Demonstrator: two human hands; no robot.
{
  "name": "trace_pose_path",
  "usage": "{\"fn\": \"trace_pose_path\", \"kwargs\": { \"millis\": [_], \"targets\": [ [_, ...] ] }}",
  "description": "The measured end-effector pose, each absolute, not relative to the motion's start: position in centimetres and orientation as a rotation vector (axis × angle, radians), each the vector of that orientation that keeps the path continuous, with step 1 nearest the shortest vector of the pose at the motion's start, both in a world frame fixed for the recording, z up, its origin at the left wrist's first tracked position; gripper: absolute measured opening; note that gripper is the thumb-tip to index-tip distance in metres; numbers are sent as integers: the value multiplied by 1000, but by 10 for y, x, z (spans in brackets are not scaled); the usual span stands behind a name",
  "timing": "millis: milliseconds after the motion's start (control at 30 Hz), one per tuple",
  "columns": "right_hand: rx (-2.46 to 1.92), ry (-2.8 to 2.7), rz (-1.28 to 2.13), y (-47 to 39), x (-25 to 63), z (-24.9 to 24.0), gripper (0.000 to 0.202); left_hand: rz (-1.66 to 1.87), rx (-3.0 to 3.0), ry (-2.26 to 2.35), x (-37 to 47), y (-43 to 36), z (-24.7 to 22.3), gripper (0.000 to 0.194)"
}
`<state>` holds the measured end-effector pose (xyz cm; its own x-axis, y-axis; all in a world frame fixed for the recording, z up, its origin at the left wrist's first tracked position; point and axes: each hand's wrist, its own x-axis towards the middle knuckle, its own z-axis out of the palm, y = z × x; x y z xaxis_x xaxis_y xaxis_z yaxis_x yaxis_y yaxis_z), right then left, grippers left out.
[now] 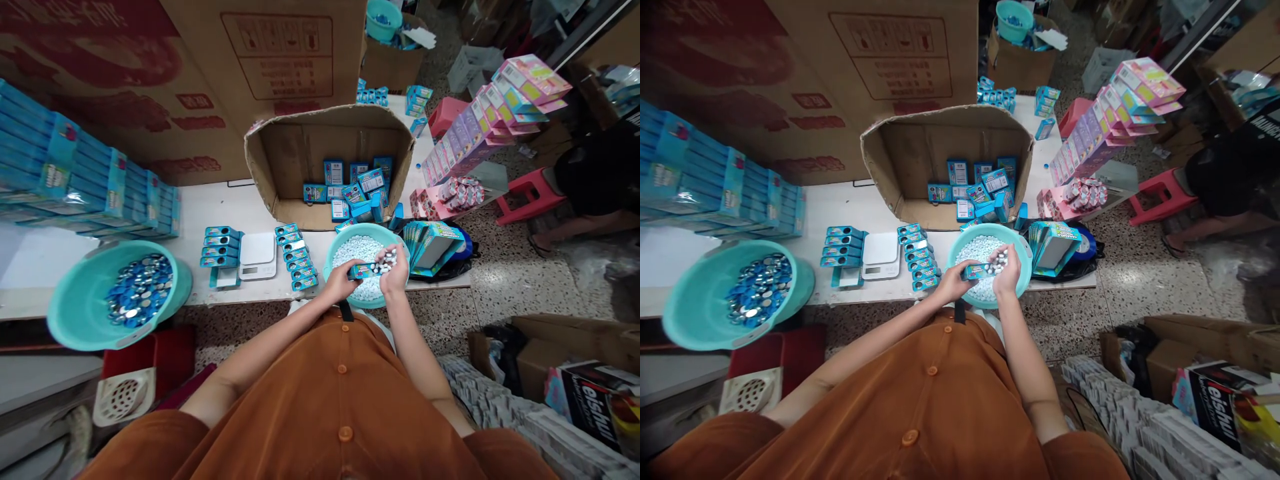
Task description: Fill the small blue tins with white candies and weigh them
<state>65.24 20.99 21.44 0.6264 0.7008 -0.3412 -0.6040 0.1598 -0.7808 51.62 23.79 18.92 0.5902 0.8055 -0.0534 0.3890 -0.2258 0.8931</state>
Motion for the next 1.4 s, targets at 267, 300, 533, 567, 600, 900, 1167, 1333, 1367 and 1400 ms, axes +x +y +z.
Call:
{"fn": "trace_pose_path", "kwargs": {
  "millis": [267,300,533,567,600,900,1167,1333,1367,1400],
  "targets": [
    [-1067,-150,868,211,652,216,33,552,1796,944,521,240,185,46],
    [-1071,-163,853,211,652,216,32,554,1793,943,521,240,184,46],
    [-1065,-191,840,211,651,224,34,585,1744,931,526,238,184,45],
    [-1059,-197,840,212,652,225,34,597,1718,941,527,237,183,45],
    [-1049,-190,849,213,652,226,35,608,1698,955,527,237,182,45],
    [-904,-2,1067,209,665,220,33,606,1695,868,521,237,182,39],
    [-730,131,1128,187,690,194,27,688,1580,855,523,244,168,39],
    [-786,175,1084,170,702,178,27,691,1567,822,527,251,170,38],
    [-797,177,1075,168,704,176,27,683,1569,805,528,251,170,38],
    [-808,179,1064,166,706,176,27,677,1570,793,529,251,169,38]
  ]
}}
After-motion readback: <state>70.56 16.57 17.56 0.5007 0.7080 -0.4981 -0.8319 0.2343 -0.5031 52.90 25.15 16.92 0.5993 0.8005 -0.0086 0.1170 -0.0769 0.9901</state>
